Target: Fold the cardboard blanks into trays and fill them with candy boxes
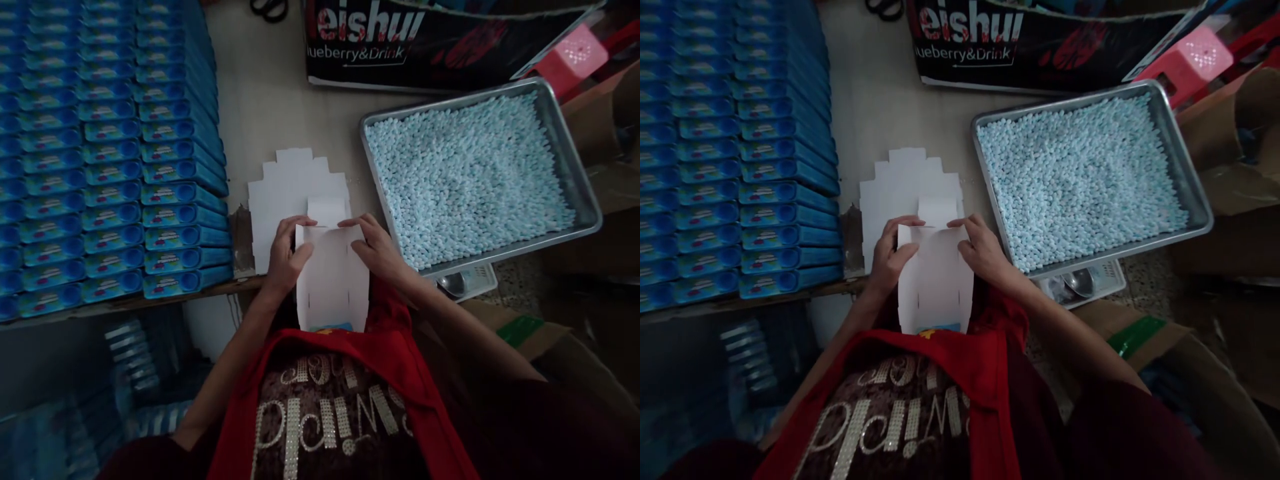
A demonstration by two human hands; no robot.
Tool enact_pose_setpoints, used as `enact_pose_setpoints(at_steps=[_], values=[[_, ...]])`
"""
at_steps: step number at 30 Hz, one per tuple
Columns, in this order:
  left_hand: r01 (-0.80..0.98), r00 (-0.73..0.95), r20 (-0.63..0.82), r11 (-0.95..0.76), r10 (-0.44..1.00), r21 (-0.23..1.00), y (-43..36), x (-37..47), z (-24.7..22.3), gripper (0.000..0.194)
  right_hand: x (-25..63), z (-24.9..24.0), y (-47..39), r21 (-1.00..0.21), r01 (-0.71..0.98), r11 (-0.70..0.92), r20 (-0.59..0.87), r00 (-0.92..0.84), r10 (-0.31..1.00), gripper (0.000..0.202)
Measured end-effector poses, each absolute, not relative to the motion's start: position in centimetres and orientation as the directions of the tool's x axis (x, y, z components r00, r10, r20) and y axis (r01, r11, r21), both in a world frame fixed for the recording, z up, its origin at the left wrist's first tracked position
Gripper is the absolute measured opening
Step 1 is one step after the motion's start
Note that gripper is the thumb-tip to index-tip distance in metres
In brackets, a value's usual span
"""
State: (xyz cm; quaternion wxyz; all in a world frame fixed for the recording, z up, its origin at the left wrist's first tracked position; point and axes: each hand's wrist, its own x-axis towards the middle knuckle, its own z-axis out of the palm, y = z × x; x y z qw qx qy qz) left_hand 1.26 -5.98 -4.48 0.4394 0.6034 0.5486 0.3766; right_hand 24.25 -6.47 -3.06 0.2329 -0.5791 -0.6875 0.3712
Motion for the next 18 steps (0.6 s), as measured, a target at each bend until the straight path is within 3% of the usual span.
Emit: enact_pose_setpoints(at_steps=[5, 8, 13, 14, 18], values=[[0.204, 0.073, -0.078, 0.062, 0.994, 0.977, -7.8, 2.4, -3.5, 0.03, 23.1, -1.8, -6.1, -0.734, 0.652, 0.192, -0.003, -0.286, 0.958, 0.047], [0.146, -0.022, -0.011, 0.014, 1.0, 0.989, -7.8, 3.3, -3.2, 0.025, 22.0, -1.4, -5.7, -0.712, 0.663, 0.231, 0.034, -0.297, 0.954, 0.051], [0.163, -0.201, 0.053, -0.02, 0.978, 0.986, -7.8, 4.4, -4.2, 0.065, 21.3, -2.0, -5.4, -0.772, 0.635, 0.03, -0.043, -0.099, 0.994, 0.066], [0.175, -0.187, 0.059, -0.025, 0.981, 0.984, -7.8, 4.3, -4.2, 0.062, 21.4, -2.0, -5.4, -0.775, 0.632, -0.004, -0.071, -0.08, 0.994, 0.066], [0.238, -0.072, 0.107, -0.087, 0.992, 0.967, -7.6, 3.0, -2.9, 0.02, 22.1, -1.5, -5.6, -0.717, 0.697, -0.007, -0.134, -0.127, 0.983, 0.058]])
